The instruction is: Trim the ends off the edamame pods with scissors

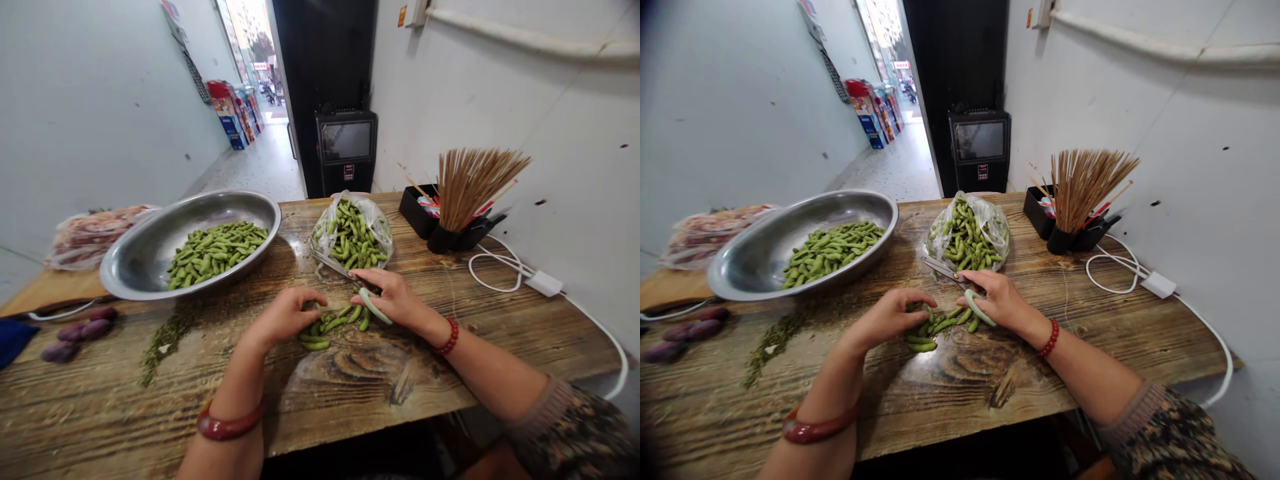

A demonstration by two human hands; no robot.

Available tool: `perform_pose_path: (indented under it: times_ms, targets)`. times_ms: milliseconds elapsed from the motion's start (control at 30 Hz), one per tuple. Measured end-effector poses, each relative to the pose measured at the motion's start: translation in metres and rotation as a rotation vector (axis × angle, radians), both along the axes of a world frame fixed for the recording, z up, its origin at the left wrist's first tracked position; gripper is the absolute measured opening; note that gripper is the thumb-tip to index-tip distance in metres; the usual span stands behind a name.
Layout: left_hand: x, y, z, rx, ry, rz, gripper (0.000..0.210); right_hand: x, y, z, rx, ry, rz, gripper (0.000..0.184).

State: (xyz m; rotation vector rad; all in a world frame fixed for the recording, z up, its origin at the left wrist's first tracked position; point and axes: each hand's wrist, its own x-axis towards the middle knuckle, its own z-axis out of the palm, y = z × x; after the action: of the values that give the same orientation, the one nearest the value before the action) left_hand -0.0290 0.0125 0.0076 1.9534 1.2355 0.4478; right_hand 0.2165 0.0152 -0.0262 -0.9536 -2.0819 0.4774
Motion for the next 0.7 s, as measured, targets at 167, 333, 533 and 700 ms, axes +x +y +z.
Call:
perform_pose_path:
  times_ms: [167,333,533,700]
  targets:
    - [-0.005,0.003,-0.009,0.041,0.218,-0.126,0.027,0.000,-0.001,0.000,-0.022,-0.007,0.000,0.047]
    - [0.000,0.006,-0.012,0.188,0.155,0.001,0.013,0.000,0.000,-0.002,-0.029,-0.004,0.001,0.047]
    - [0.008,0.000,0.001,0.063,-0.303,0.261,0.015,0.000,0.003,-0.004,-0.029,0.007,-0.016,0.048]
    - [0.011,-0.005,0.007,-0.173,-0.603,0.345,0.028,-0.001,0.001,-0.001,-0.052,-0.022,-0.019,0.049]
